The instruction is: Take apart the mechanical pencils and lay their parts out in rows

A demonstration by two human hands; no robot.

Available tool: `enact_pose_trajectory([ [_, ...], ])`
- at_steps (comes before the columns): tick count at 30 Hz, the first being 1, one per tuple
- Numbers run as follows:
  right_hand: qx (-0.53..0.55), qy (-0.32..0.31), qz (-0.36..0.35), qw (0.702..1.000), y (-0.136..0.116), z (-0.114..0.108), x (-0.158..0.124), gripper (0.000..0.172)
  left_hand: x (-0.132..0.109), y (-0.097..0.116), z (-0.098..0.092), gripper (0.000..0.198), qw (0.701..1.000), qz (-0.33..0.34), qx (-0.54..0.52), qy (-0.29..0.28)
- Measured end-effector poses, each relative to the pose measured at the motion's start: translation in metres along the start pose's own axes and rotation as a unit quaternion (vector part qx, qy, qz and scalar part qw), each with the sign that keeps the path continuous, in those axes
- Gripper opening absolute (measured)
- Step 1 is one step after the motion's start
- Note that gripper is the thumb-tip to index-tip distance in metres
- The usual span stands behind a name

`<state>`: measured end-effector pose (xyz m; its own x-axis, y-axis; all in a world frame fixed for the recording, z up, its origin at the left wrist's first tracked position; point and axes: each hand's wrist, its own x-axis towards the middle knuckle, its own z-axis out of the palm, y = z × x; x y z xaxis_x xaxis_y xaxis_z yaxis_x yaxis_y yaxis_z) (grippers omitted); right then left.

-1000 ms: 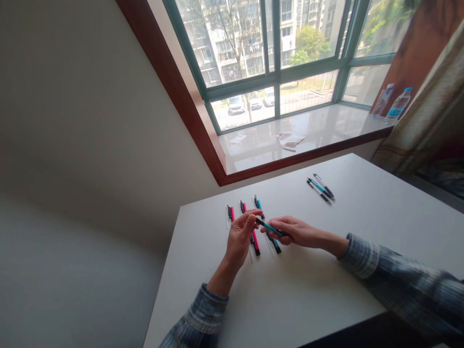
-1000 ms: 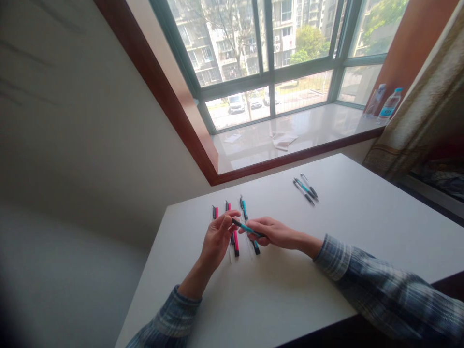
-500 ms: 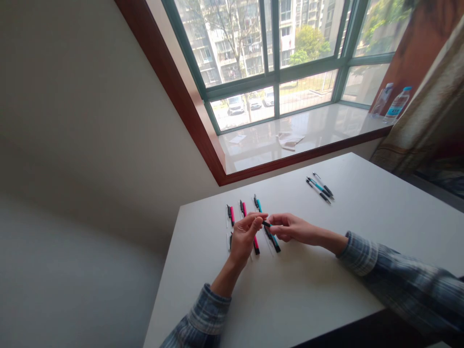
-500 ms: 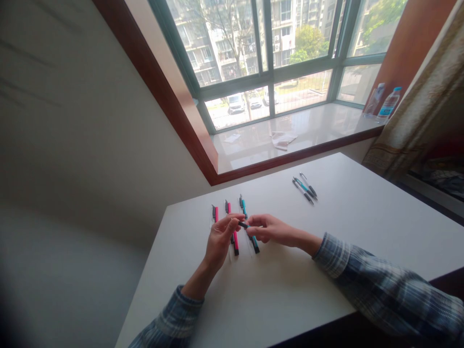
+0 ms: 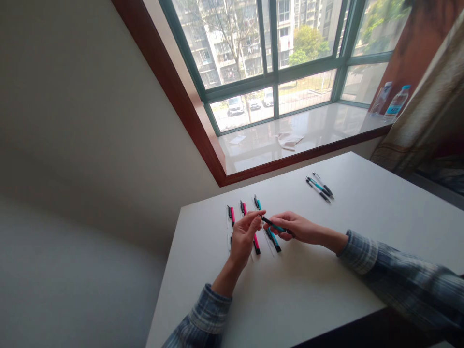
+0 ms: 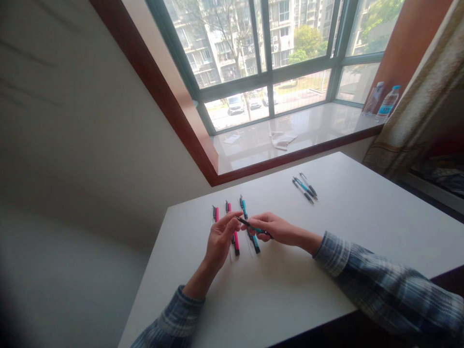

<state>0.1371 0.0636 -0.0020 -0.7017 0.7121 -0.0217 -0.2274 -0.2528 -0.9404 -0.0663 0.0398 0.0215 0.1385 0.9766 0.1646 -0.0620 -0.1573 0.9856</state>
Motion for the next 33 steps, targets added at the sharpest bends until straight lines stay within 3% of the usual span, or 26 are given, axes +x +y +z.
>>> enact_pose_trajectory([
  [5,-0.039,0.005,-0.013,0.999,-0.002,0.0,0.0,0.038,0.002,0.0,0.0,0.032,0.999,0.008,-0.007,0.045],
  [11,-0.045,0.067,-0.008,0.997,-0.005,0.0,0.0,0.038,0.003,0.005,-0.002,0.035,0.995,0.024,0.033,0.092],
  [17,-0.151,0.14,-0.078,0.976,-0.014,-0.001,-0.002,0.037,-0.004,0.009,0.004,0.022,0.967,0.096,0.234,0.029],
  [21,-0.204,0.132,-0.101,0.965,-0.018,0.003,-0.002,0.04,-0.009,0.006,0.006,0.012,0.928,0.15,0.34,-0.012],
  [25,-0.221,0.13,-0.112,0.96,-0.015,0.004,-0.001,0.044,-0.01,0.004,0.005,0.009,0.889,0.179,0.421,-0.015],
  [29,-0.239,0.13,-0.128,0.954,-0.009,0.003,0.0,0.041,-0.009,0.006,0.006,0.007,0.858,0.197,0.474,-0.029],
  [33,-0.284,0.143,-0.128,0.939,-0.01,0.002,-0.001,0.04,-0.008,0.006,0.006,0.006,0.86,0.203,0.467,-0.038],
])
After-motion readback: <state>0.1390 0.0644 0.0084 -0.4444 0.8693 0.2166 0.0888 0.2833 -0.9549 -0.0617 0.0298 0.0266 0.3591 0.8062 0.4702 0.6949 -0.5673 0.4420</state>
